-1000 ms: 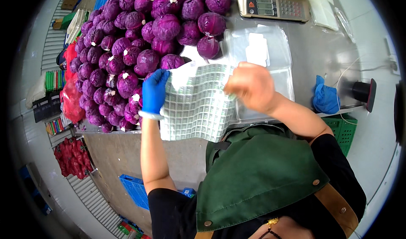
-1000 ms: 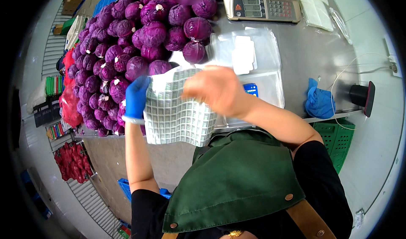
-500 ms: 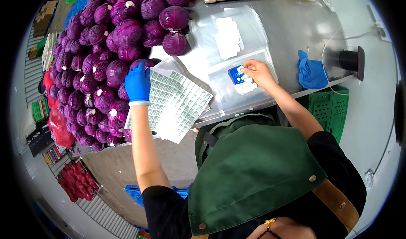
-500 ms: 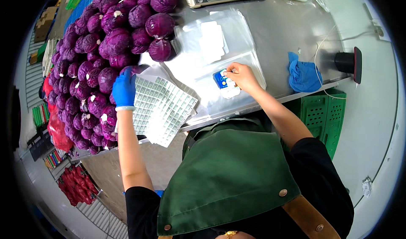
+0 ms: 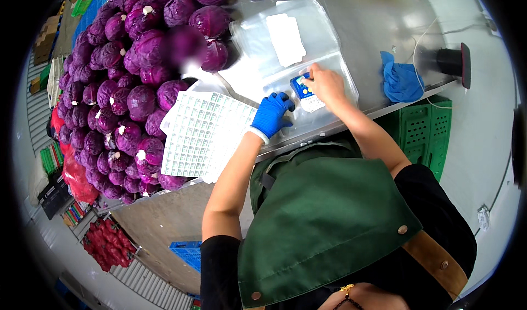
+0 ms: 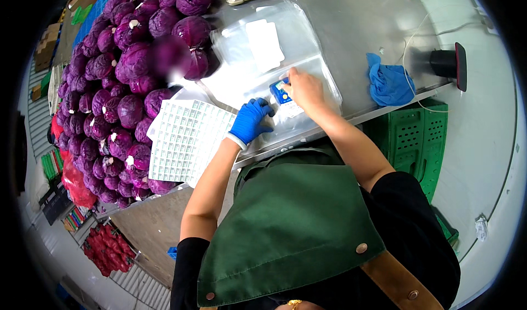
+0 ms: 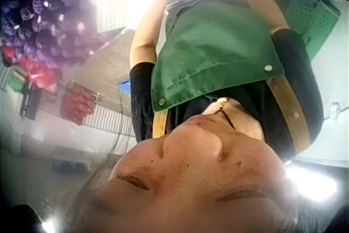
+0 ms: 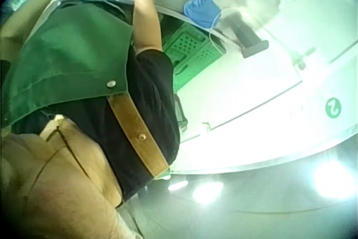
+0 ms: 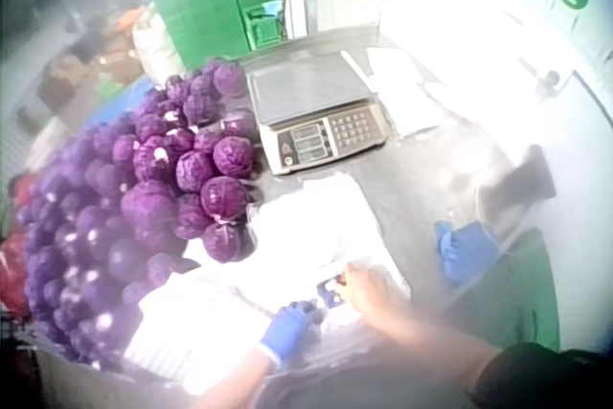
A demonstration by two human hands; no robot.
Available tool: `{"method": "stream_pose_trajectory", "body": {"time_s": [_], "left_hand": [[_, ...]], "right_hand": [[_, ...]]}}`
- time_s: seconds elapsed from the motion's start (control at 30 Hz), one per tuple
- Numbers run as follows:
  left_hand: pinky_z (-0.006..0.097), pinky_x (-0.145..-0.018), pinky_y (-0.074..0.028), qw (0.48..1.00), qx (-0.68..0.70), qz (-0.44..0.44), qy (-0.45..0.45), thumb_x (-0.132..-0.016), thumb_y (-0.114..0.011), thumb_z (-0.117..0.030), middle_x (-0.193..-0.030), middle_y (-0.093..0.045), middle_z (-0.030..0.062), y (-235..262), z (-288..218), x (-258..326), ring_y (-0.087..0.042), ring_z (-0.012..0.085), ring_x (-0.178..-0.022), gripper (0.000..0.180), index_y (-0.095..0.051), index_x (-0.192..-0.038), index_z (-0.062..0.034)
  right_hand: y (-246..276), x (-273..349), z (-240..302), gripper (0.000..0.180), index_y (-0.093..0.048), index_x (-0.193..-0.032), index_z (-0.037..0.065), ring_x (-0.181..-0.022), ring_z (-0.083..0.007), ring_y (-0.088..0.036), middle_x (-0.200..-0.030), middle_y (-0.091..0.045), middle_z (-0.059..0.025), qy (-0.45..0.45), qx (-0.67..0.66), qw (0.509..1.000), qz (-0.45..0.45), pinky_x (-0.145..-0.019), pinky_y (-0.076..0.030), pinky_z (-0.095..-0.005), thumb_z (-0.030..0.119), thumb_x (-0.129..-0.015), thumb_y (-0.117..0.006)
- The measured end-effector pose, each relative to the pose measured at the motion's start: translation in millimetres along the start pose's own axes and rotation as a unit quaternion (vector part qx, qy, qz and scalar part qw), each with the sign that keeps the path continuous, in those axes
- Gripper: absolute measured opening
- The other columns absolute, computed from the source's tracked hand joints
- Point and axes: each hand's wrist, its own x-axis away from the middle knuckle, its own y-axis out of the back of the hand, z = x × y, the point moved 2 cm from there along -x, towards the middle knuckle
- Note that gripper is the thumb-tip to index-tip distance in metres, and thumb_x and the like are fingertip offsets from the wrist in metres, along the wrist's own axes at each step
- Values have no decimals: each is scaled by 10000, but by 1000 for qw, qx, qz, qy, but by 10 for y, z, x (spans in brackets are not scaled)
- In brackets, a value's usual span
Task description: The person places purple cabbages into a plastic bag on a scale, then applies printed labels to the bag using a handheld labeler. The person repeats this process for multiple bags, placing the labeled bags into a green crate.
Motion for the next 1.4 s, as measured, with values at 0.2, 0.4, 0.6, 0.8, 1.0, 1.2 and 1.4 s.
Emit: {"method": "stream_pose_trajectory", "body": {"time_s": [0.2,0.4,0.6,0.8,1.0,1.2,1.4], "left_hand": [[389,-723,-510,983,163,-79,43,-786,-726,-168,-869,-663,105,-28,190,-92,-630,281,-797,133,-716,-890,-85],[245,-613,-469,749,539,-325,209,-964,-539,-174,-783,-651,38,577,519,-124,-585,116,-670,227,-678,-986,4],[300,-684,-480,893,271,-346,101,-894,-626,-101,-866,-647,77,544,240,12,-580,156,-737,117,-653,-970,-17],[410,-790,-469,999,2,-38,-16,-754,-752,-244,-901,-626,114,-48,-46,-59,-579,333,-867,243,-687,-922,-80],[313,-672,-495,981,183,-24,66,-867,-679,-176,-868,-692,97,-33,218,-87,-652,239,-740,139,-723,-926,-58],[261,-706,-467,754,445,-434,212,-930,-602,-125,-851,-658,34,717,387,-142,-567,115,-744,156,-673,-973,8],[294,-782,-472,940,281,-163,105,-789,-708,-71,-889,-605,58,316,30,-57,-584,187,-827,178,-645,-952,-39]], "right_hand": [[641,55,-21,165,-536,-976,58,-557,-102,-486,-739,-602,-35,12,-489,859,149,-508,-373,-252,185,-917,-624],[692,236,44,133,-492,-1008,71,-622,-43,-476,-735,-562,1,8,-601,771,210,-541,-366,-206,129,-938,-588],[30,-1,57,188,-469,-1006,38,-703,-277,-610,-747,-628,-125,74,-320,939,99,-633,-445,-392,113,-886,-593],[-132,-147,80,202,-475,-1023,50,-698,-362,-617,-749,-640,-161,94,-39,992,73,-637,-451,-473,141,-879,-585],[624,-73,138,159,-508,-975,62,-629,-37,-474,-732,-556,19,20,-502,848,170,-553,-359,-203,116,-907,-641],[631,-37,66,166,-490,-994,71,-684,-95,-532,-831,-575,-27,106,-487,845,191,-589,-410,-242,73,-894,-623],[220,-171,137,240,-452,-1000,83,-778,-350,-645,-804,-654,-146,197,-91,967,135,-634,-479,-428,159,-862,-634]]}}
